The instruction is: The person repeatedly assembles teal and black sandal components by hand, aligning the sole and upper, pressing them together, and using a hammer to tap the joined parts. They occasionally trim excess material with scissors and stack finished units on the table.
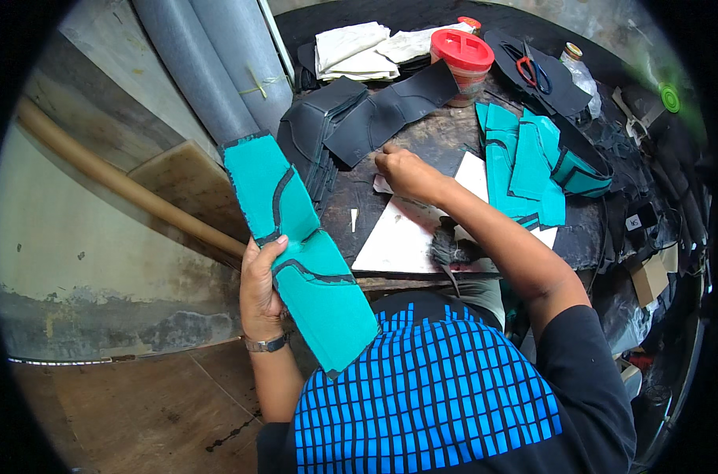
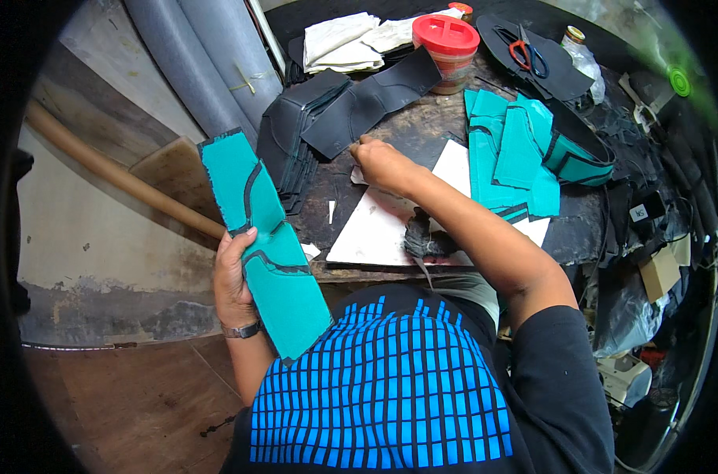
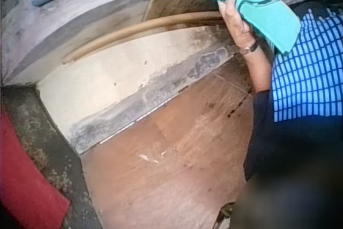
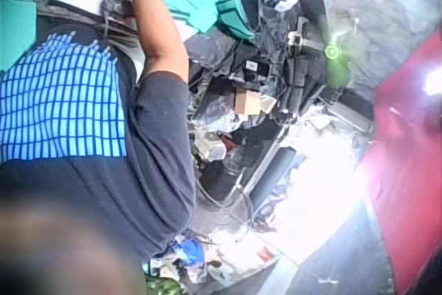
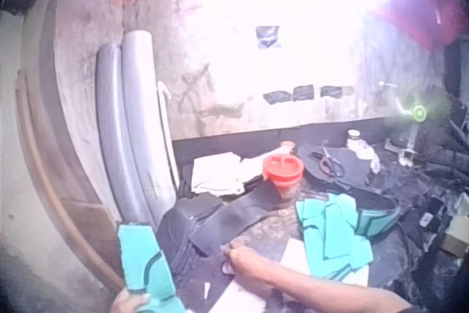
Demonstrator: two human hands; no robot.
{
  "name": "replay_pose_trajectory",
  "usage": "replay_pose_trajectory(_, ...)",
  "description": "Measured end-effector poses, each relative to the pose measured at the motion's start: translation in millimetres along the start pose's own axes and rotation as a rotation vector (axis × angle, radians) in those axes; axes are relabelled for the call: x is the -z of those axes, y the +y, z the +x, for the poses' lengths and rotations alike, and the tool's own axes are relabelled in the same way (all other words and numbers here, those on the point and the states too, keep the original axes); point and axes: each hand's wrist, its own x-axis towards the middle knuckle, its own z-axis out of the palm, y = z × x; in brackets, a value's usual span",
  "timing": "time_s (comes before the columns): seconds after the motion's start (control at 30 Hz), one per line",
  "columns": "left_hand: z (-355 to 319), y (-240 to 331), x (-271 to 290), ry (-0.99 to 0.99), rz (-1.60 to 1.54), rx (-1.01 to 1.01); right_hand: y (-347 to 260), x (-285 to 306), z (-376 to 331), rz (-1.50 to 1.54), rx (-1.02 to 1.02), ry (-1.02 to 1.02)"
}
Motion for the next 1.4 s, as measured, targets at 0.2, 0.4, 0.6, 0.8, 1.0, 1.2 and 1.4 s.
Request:
replay_pose_trajectory(0.2,5.0,0.9,-11.2,-0.037,-0.025,-0.021,4.6,20.4,2.8,0.295,-0.222,-0.064)
replay_pose_trajectory(0.4,14.1,0.9,-26.1,-0.135,-0.058,-0.011,-1.3,32.3,5.0,0.694,-0.46,-0.093)
replay_pose_trajectory(0.6,25.0,-1.0,-34.2,-0.147,-0.068,0.035,-13.9,44.7,0.1,0.74,-0.099,0.069)
replay_pose_trajectory(0.8,31.3,-5.9,-49.0,-0.568,-0.632,0.317,-55.2,63.8,-19.2,0.867,-0.074,0.185)
replay_pose_trajectory(1.0,39.1,-20.4,-55.0,-0.345,-0.371,0.292,-79.1,58.0,-32.3,0.125,0.267,0.463)
replay_pose_trajectory(1.2,56.8,-37.0,-48.8,-0.323,-0.208,0.243,-74.6,50.7,-35.5,0.325,0.091,0.505)
replay_pose_trajectory(1.4,100.8,-61.6,-39.9,-0.26,-0.143,0.298,-27.9,70.7,-32.1,0.921,-0.342,0.629)
